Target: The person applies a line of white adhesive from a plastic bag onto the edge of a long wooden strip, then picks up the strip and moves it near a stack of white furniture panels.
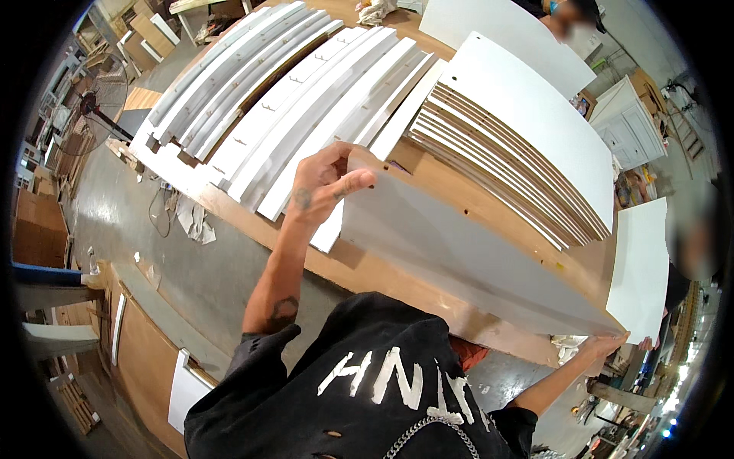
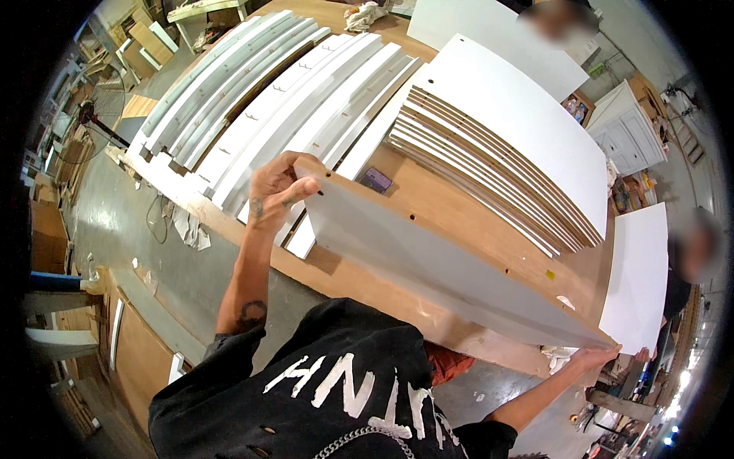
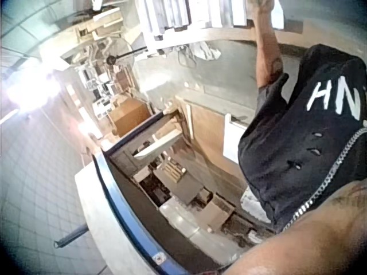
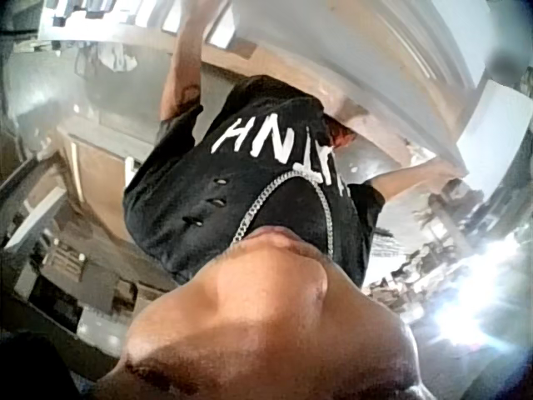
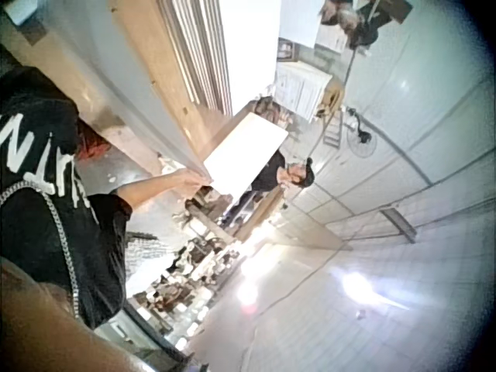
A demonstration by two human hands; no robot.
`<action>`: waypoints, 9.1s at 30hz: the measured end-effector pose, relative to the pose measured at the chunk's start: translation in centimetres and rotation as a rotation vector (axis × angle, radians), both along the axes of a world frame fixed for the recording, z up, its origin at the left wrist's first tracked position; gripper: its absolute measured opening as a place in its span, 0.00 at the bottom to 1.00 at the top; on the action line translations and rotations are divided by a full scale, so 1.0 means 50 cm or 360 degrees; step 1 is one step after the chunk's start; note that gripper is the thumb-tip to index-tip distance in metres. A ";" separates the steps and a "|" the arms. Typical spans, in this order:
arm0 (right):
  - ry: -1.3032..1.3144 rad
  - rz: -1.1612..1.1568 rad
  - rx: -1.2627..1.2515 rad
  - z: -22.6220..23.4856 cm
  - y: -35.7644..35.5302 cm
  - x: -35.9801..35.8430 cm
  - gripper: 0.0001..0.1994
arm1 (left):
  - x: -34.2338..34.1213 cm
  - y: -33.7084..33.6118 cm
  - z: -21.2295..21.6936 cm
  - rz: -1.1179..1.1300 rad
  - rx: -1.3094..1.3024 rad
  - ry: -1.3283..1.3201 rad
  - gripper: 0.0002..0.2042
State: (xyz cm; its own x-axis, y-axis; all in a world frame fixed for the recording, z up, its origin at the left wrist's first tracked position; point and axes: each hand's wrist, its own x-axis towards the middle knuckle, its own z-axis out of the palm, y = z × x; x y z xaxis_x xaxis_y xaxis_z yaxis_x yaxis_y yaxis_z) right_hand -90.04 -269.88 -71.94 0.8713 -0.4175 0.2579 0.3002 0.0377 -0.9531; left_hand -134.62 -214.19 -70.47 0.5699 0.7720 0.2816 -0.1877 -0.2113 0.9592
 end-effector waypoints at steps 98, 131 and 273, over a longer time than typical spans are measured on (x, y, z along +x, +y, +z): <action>-0.0173 0.1043 0.1892 0.109 -0.278 -0.110 0.22 | 0.115 -0.199 0.023 0.0922 0.0517 0.0477 0.18; -0.0518 0.2073 0.1687 0.291 0.216 -0.361 0.40 | 0.098 -0.219 0.070 0.0677 0.0325 0.0438 0.20; -0.0303 0.1461 0.0257 0.217 0.773 -0.620 0.36 | 0.072 -0.091 0.076 -0.0409 -0.0920 -0.0201 0.20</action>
State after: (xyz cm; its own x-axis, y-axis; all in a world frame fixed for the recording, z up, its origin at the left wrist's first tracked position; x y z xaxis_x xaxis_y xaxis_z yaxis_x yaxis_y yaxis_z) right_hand -121.06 -231.23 -61.07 0.8260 0.3662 0.4284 0.2375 0.4631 -0.8539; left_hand -131.04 -218.72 -66.66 0.7464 0.6626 -0.0619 -0.2823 0.3994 0.8722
